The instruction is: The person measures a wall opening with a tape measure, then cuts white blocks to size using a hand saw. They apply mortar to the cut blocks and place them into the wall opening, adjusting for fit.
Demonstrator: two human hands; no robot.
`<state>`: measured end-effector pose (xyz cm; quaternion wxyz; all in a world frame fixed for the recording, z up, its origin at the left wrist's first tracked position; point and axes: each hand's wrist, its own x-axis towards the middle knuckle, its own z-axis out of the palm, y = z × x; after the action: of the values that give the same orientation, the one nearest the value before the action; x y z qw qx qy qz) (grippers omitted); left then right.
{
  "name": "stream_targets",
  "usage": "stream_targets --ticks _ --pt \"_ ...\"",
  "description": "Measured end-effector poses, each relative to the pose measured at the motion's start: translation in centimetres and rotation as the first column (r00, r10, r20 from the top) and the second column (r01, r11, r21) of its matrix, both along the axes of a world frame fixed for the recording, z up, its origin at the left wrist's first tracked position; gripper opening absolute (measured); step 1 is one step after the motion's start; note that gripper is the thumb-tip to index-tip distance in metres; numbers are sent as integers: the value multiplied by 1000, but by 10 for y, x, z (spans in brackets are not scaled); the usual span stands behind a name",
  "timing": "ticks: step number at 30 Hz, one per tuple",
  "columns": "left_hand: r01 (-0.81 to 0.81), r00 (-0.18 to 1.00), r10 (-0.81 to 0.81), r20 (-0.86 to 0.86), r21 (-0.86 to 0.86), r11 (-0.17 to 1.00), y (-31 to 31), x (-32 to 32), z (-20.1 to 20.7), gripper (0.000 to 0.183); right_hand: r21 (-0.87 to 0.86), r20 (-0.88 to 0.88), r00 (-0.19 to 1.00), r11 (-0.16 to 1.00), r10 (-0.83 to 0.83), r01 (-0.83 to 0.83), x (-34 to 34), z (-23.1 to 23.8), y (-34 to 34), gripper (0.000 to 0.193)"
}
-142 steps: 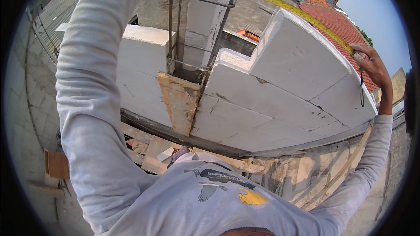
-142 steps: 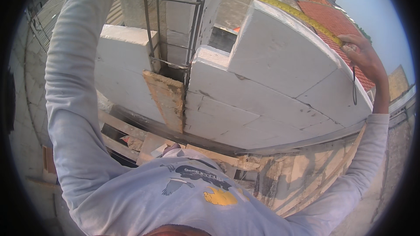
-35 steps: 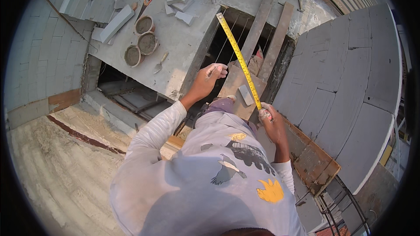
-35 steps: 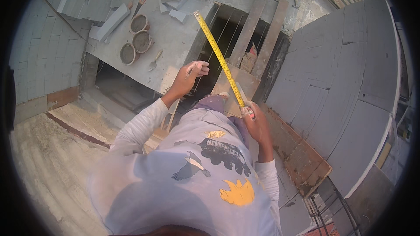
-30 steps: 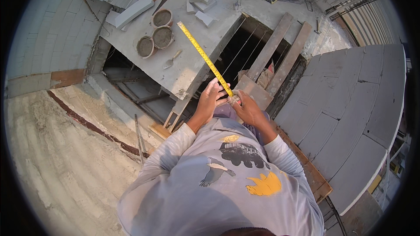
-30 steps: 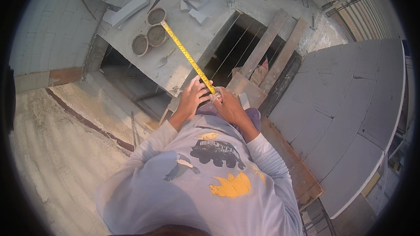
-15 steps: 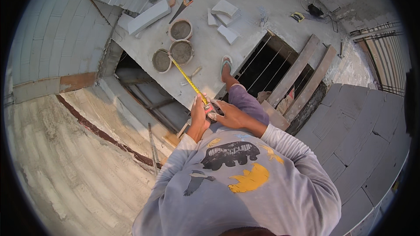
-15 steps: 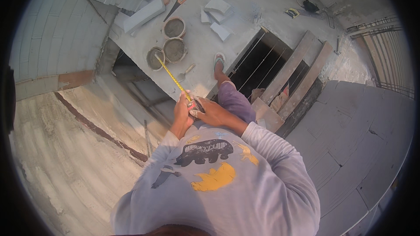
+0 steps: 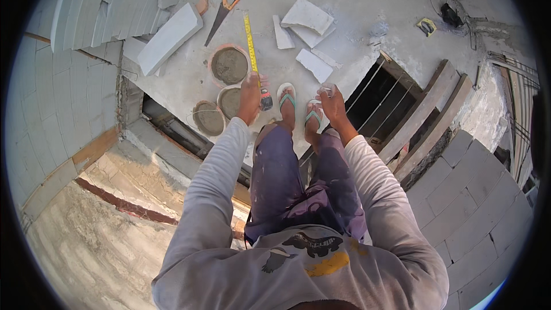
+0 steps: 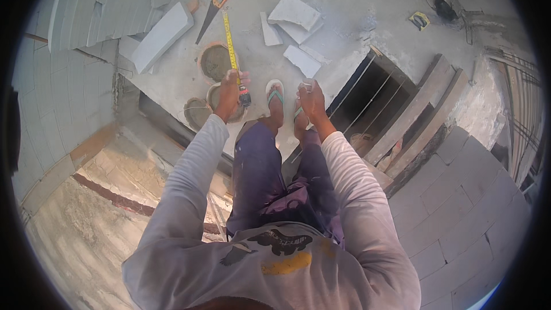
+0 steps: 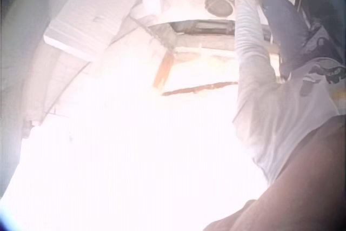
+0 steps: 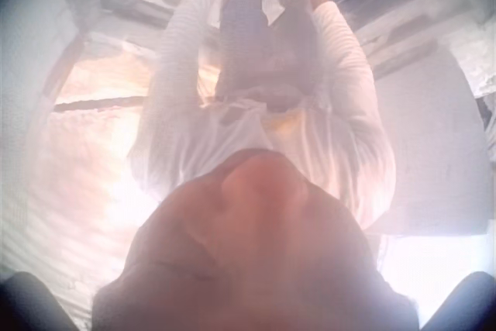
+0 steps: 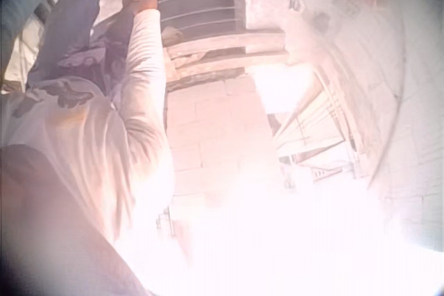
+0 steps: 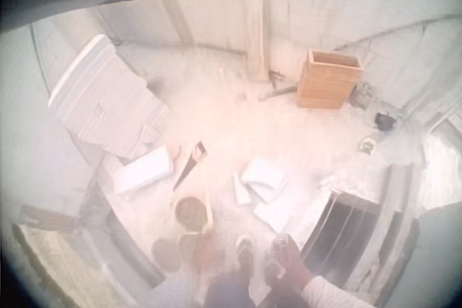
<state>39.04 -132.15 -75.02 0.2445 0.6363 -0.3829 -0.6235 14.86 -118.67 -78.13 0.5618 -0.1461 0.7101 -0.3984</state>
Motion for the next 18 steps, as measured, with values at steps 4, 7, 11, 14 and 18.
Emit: stream_targets --ticks 4,7,11,14,18 --pt "430 848 -371 378 -83 899 -134 -42 -131 42 92 -57 986 982 -158 163 -54 -121 -87 47" --pt "576 751 -353 558 -292 763 -209 -74 -230 43 70 -179 976 988 -125 139 -81 -198 -155 61" --pt "572 790 -402 463 -318 756 -256 -134 -280 39 110 -427 896 977 -118 181 -112 -300 -224 77" --pt "695 665 -466 583 -256 672 -256 -110 -307 40 109 -496 856 968 -145 227 -88 -292 -283 78" --pt "661 744 -653 140 -18 750 -194 -100 -296 44 -31 -698 716 997 33 -76 -127 -321 -314 63"
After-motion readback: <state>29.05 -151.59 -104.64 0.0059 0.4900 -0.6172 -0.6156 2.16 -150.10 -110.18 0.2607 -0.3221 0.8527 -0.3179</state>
